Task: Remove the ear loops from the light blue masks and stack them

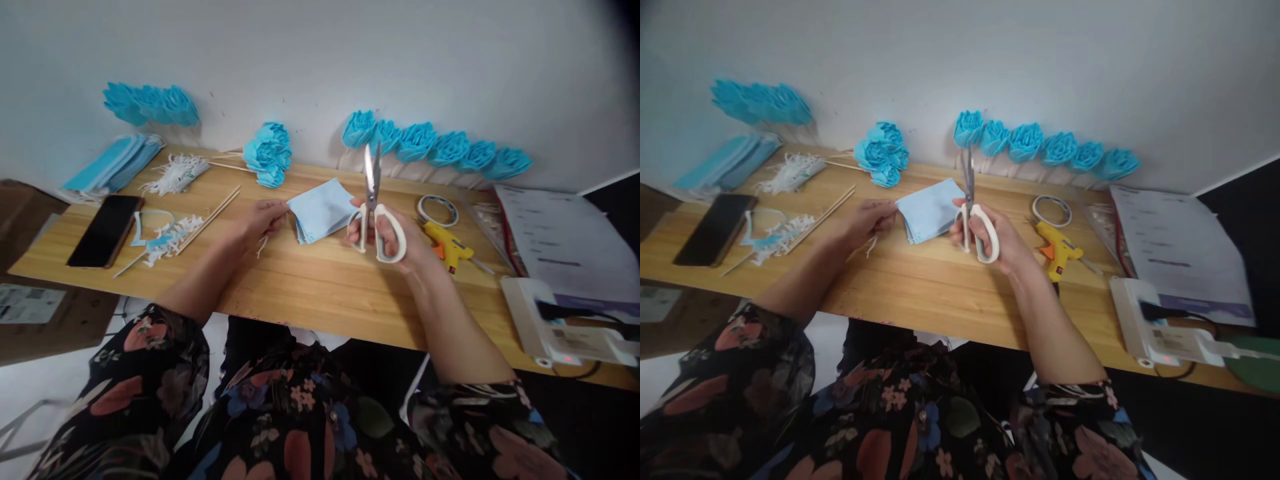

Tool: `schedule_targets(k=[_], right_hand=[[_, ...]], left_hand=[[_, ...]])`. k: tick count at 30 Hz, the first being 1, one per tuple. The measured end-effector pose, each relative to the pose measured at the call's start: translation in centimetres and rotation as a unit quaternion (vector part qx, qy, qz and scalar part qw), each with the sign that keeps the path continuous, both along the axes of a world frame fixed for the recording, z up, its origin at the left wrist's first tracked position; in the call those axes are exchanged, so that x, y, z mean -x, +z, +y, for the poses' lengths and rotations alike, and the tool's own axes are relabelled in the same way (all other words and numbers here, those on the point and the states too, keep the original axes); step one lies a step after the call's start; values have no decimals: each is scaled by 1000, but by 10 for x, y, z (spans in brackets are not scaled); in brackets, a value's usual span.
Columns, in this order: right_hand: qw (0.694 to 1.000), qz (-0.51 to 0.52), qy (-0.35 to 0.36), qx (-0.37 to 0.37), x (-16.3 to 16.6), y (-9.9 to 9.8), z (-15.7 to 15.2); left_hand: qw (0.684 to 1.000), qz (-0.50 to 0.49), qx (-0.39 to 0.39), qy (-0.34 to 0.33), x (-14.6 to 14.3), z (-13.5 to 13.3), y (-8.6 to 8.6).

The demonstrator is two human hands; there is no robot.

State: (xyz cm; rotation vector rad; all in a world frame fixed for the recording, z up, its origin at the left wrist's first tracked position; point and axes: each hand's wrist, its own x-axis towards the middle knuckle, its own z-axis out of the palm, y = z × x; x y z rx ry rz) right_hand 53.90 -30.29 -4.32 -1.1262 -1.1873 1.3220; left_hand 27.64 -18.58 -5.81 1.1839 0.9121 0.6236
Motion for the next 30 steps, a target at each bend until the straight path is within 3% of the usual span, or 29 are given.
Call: schedule_targets(k=[5, 9, 21, 30], right_hand=[[988, 61, 138, 32, 27, -7, -10], [980, 23, 174, 97, 38, -10, -11], [972, -38, 132, 189, 40, -5, -10], [973, -34, 135, 183, 39, -5, -10]], left_hand=[[999, -37, 23, -31, 1, -3, 0], [996, -64, 36, -50, 1, -6, 3], [994, -89, 32, -59, 3, -8, 5], [987, -105, 14, -122, 4, -12, 4]])
